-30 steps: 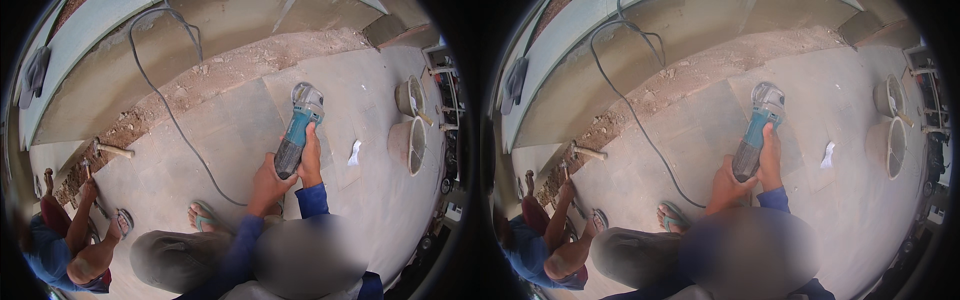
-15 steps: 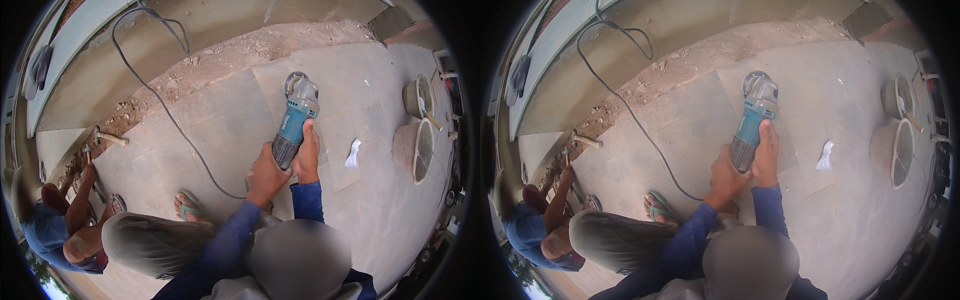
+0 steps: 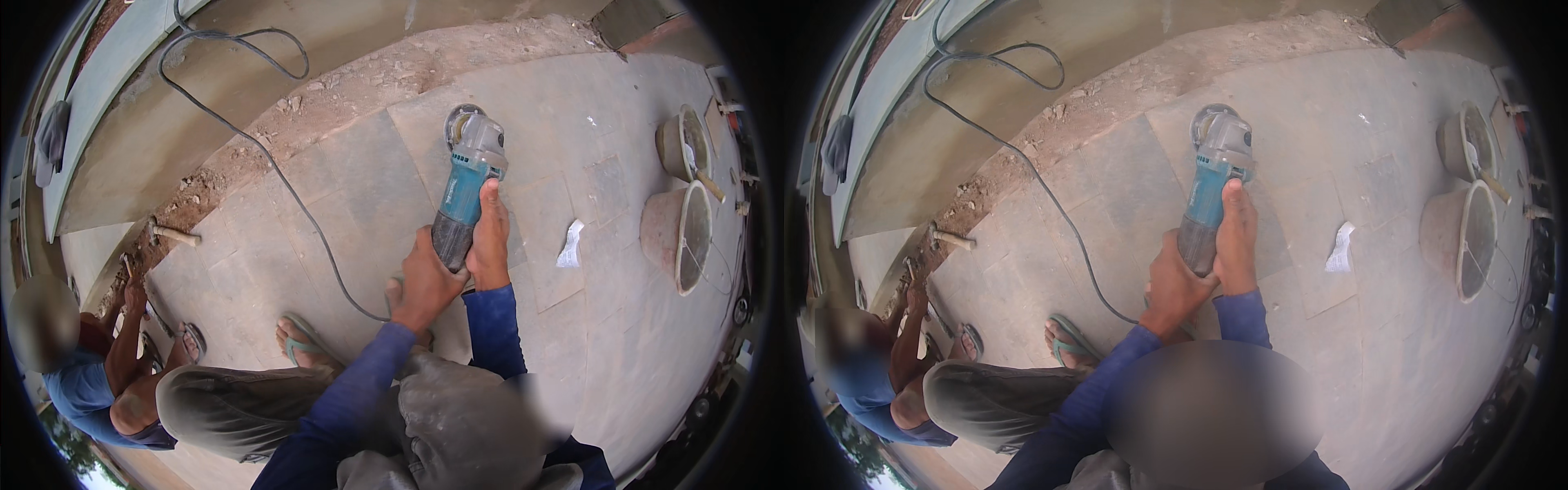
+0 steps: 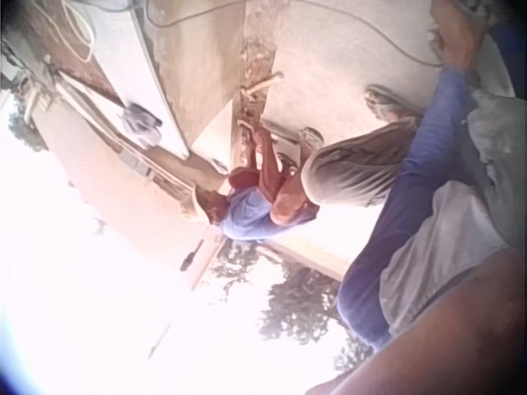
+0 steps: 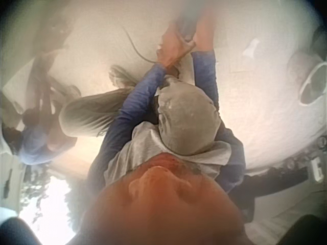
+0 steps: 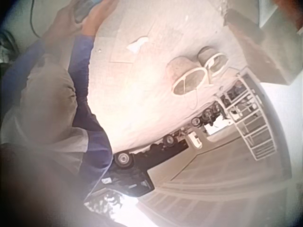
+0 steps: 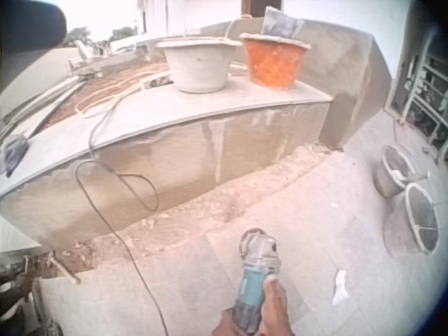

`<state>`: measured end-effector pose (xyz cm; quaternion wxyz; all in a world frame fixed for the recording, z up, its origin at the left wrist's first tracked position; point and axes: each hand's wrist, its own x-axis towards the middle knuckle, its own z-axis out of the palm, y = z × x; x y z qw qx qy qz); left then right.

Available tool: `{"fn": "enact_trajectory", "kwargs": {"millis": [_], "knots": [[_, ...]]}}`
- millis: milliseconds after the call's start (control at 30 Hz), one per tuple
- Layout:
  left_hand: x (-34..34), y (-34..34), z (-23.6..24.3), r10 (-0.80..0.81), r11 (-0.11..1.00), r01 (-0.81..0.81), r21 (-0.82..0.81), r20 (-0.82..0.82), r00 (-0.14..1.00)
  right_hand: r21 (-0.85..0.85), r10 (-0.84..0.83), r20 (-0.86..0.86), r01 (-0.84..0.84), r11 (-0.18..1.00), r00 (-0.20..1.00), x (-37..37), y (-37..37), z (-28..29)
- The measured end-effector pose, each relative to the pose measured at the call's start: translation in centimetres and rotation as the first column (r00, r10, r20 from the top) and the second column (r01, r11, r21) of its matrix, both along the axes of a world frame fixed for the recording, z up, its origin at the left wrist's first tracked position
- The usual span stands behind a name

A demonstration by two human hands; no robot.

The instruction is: The person uses an angle grinder to smooth the edges of installed floor tiles. They first adjust the grinder's blade and then proceed to grind along the seams and edges of the tiles, creating a fine dust. Another worker is visible in the background performing related tasks.

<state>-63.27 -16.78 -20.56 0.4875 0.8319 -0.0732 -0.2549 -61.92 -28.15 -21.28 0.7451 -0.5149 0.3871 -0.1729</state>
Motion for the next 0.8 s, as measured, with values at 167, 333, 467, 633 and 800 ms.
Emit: {"fn": "enact_trajectory", "kwargs": {"millis": [167, 333, 467, 633, 800], "knots": [[-0.6, -0.4, -0.7, -0.004, 1.0, 0.004, 0.007, -0.016, 1.0, -0.034, 0.005, -0.041, -0.007, 0.999, 0.999, 0.4, 0.2, 0.8], [-0.2, -0.4, -0.4, 0.012, 0.999, -0.012, -0.039, -0.003, 1.0, -0.085, 0.001, -0.084, -0.008, 0.996, 0.996, 0.4, -0.2, -0.3], [0.2, 0.5, -0.5, 0.003, 0.993, -0.01, -0.118, -0.064, 0.998, 0.049, 0.152, 0.042, -0.154, 0.987, 0.988, -0.7, -1.3, 0.0], [1.4, 1.9, -1.1, 0.008, 0.923, -0.06, -0.38, -0.136, 0.991, 0.198, 0.442, 0.218, -0.483, 0.853, 0.87, -1.8, 0.1, -0.1], [6.7, 5.7, -0.6, -0.399, 0.916, 0.337, -0.216, -0.41, 0.82, 0.034, 0.541, 0.022, -0.542, 0.84, 0.841, 0.9, 0.8, -0.2]]}}
